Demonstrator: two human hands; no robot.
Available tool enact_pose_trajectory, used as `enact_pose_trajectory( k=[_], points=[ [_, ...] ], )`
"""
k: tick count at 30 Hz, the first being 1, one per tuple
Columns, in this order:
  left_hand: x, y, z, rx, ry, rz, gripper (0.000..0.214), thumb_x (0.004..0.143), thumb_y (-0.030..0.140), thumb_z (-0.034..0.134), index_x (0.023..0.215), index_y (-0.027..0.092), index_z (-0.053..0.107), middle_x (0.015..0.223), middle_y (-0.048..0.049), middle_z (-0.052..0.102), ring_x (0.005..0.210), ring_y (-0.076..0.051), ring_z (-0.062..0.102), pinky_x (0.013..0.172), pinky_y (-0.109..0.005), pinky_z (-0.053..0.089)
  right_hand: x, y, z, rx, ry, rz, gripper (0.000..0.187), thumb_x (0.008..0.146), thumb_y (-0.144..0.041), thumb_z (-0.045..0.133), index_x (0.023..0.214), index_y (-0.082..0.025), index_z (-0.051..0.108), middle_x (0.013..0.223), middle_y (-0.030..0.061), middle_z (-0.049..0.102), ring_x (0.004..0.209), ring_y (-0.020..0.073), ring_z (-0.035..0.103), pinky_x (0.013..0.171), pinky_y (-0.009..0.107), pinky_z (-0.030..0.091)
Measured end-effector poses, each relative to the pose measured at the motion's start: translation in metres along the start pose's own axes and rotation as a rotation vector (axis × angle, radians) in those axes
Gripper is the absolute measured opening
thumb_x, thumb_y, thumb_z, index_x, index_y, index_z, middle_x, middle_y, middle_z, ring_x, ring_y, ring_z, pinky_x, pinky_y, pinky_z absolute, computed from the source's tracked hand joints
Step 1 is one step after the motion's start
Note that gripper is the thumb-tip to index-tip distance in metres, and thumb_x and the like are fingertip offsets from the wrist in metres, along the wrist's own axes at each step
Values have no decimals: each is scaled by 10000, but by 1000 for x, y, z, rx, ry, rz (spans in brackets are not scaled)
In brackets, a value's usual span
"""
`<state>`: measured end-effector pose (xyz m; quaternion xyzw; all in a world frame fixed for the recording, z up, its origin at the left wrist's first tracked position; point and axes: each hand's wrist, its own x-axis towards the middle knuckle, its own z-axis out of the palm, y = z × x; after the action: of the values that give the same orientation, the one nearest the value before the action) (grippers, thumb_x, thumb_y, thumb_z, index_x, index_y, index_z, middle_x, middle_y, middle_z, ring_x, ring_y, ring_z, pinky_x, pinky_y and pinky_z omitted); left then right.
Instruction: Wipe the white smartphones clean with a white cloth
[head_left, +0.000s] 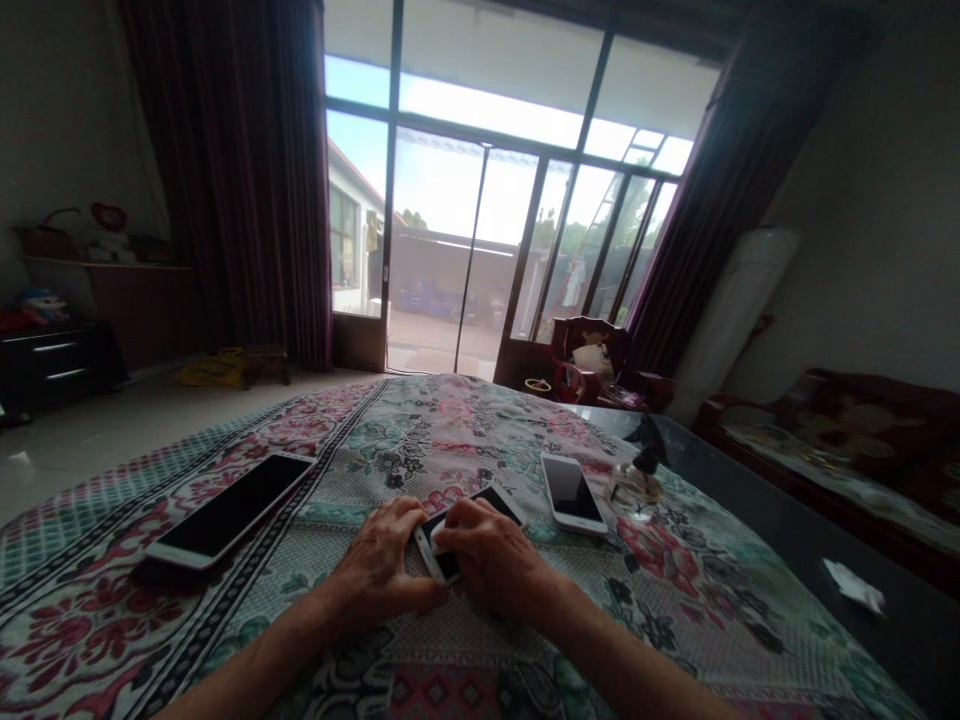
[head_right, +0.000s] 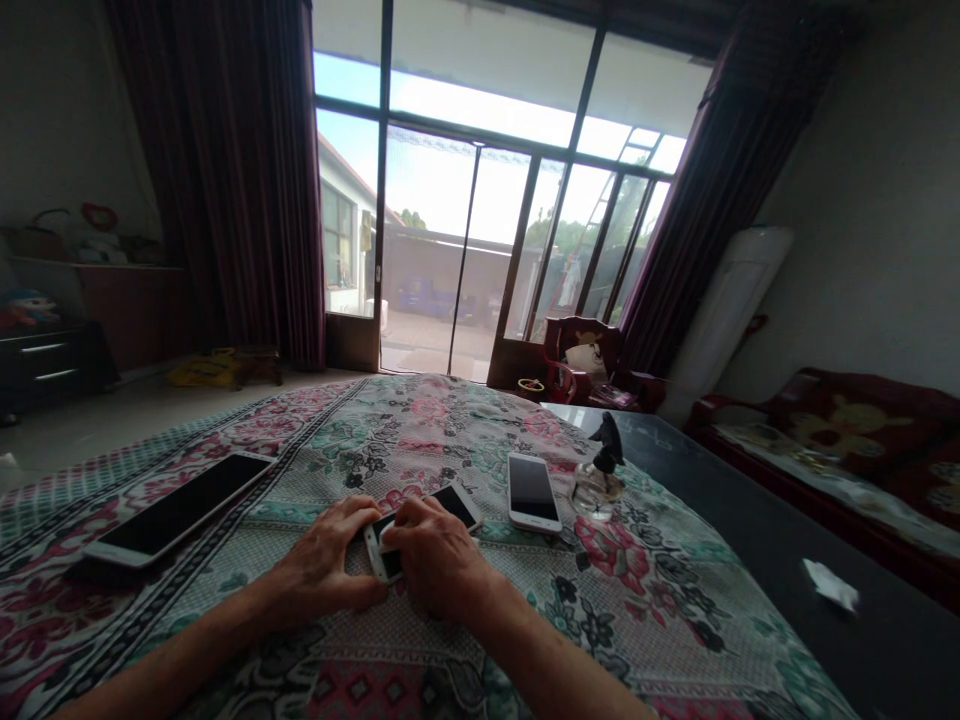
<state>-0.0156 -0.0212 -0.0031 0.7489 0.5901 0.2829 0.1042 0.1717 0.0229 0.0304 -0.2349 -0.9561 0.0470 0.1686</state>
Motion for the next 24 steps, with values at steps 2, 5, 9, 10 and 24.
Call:
enact_pose_trajectory(
  k=[2,5,9,10,24],
  points=[
    [0,-1,0,1,3,1,627,543,336,746,1127,172,590,1242,-99,561,1157,-301,516,1012,-402,413,-4,1,-7,62,-24,-75,234,800,-90,523,894,-215,696,967,29,611,861,135,544,790,231,411],
    [0,0,-1,-6,6,10,622,539,356,756,1109,166,596,1227,-101,568,1149,-302,521,1007,-400,416,-11,11,-20,105,-79,-55,254,755,-83,541,879,-219,715,906,16,617,796,121,564,728,215,412],
    [0,2,-3,-7,5,2,640,536,382,765,1114,166,597,1246,-111,563,1168,-314,510,1024,-418,402,-19,32,-31,30,-39,101,218,777,-83,520,786,-196,707,826,18,602,744,115,560,694,217,400],
    [-1,2,-3,-8,2,0,638,538,385,763,1113,161,599,1248,-115,563,1169,-316,509,1026,-420,401,-19,36,-30,2,-3,140,217,797,-87,508,784,-191,697,832,24,596,760,120,558,704,221,400],
    [-1,5,-4,-29,24,3,573,564,392,726,1090,197,610,1213,-90,585,1153,-307,524,1017,-414,403,-15,-2,-19,34,-84,-4,168,816,-129,524,761,-198,667,845,13,581,796,123,524,740,231,386]
  ],
)
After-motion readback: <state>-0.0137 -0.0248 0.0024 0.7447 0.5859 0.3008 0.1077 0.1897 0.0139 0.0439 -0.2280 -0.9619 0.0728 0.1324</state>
